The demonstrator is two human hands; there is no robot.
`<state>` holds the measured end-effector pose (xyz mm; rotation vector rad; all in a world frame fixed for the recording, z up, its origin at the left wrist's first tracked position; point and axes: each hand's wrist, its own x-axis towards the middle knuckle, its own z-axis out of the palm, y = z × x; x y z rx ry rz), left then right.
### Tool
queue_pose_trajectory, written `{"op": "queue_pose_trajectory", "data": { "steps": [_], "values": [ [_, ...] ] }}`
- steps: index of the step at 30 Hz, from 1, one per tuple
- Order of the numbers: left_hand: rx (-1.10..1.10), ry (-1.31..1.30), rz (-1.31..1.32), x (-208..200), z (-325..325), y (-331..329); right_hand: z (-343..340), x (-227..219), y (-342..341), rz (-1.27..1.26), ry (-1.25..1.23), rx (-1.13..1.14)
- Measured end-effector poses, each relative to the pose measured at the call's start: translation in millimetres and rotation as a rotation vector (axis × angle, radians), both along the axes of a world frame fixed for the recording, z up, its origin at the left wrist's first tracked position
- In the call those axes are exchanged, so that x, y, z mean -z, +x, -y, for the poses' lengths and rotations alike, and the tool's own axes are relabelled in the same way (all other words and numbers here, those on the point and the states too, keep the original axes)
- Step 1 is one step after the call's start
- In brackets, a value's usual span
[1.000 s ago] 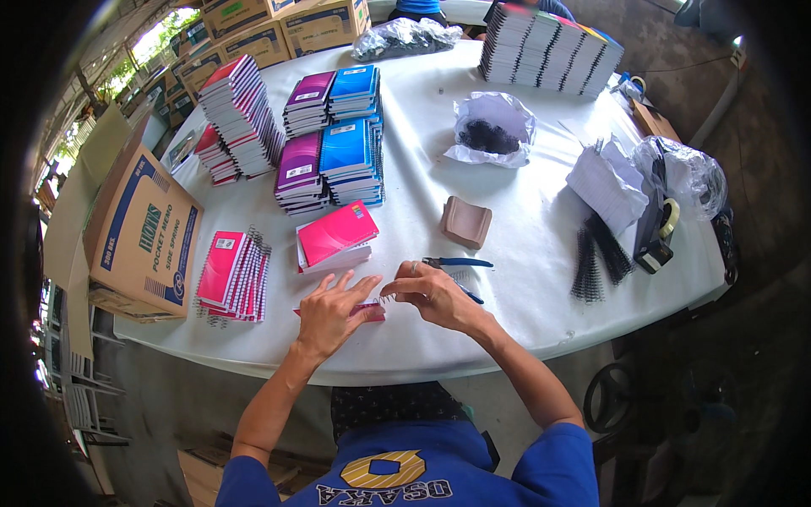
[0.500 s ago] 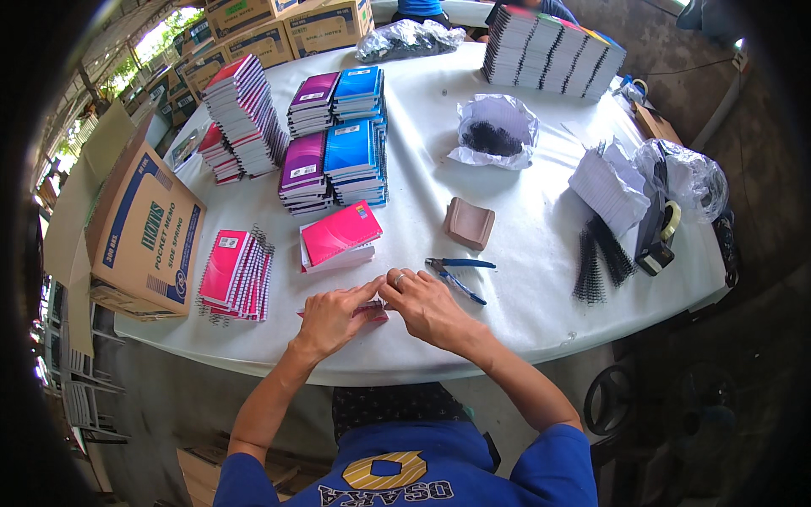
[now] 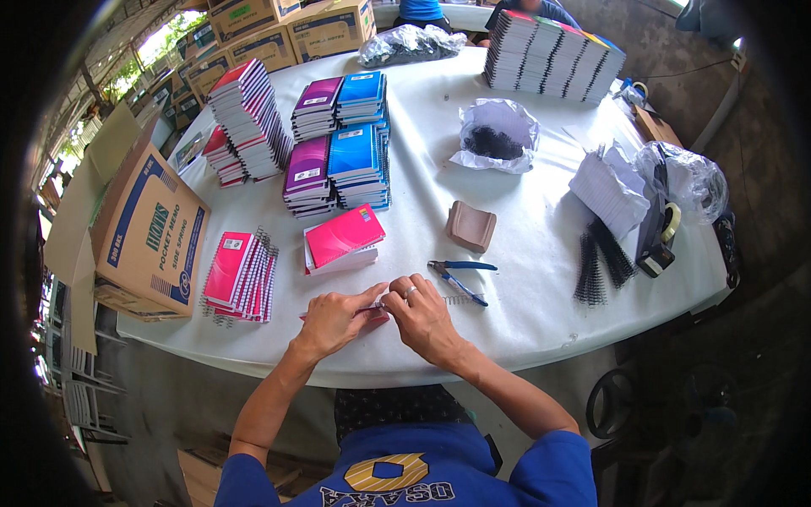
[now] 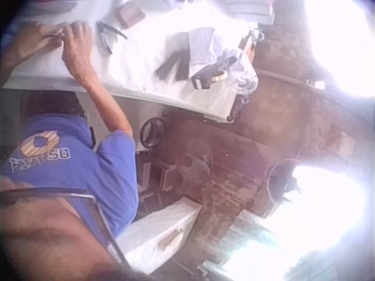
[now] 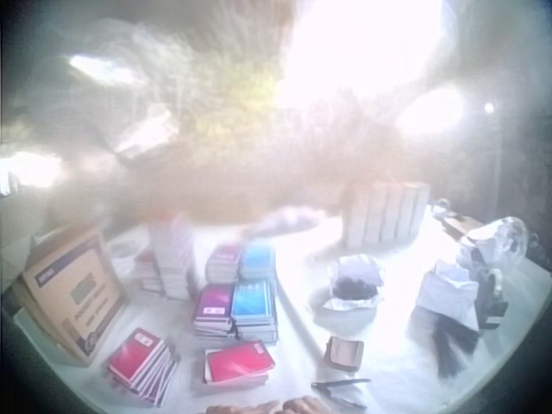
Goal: The person binds notebooks by threading plastic spirals through the punched holes by hand and cutting the excess spiral with pliers.
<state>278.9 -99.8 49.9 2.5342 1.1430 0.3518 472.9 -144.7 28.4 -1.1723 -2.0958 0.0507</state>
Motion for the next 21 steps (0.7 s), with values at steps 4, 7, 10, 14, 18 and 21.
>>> {"op": "queue_pose_trajectory", "data": {
  "steps": [4, 7, 10, 14, 18, 21],
  "values": [
    [-0.007, -0.016, -0.044, -5, 0, 2, 0, 1, 4, 0.048, -0.076, -0.022],
    [-0.034, -0.033, -0.099, -5, 2, 1, -9, -22, 6, 0.118, -0.211, -0.102],
    [-0.007, -0.006, -0.017, -1, -1, 2, -15, -17, 11, 0.165, -0.150, -0.133],
    [-0.011, -0.021, -0.013, 4, -1, -2, -17, -40, 18, 0.293, -0.532, -0.191],
    [0.020, 0.039, 0.113, 15, -5, -3, -41, -19, 64, 0.100, -0.535, -0.018],
    [-0.014, -0.043, -0.001, 4, -3, -1, -30, 2, 93, 0.405, -0.538, 0.223]
  ]
}}
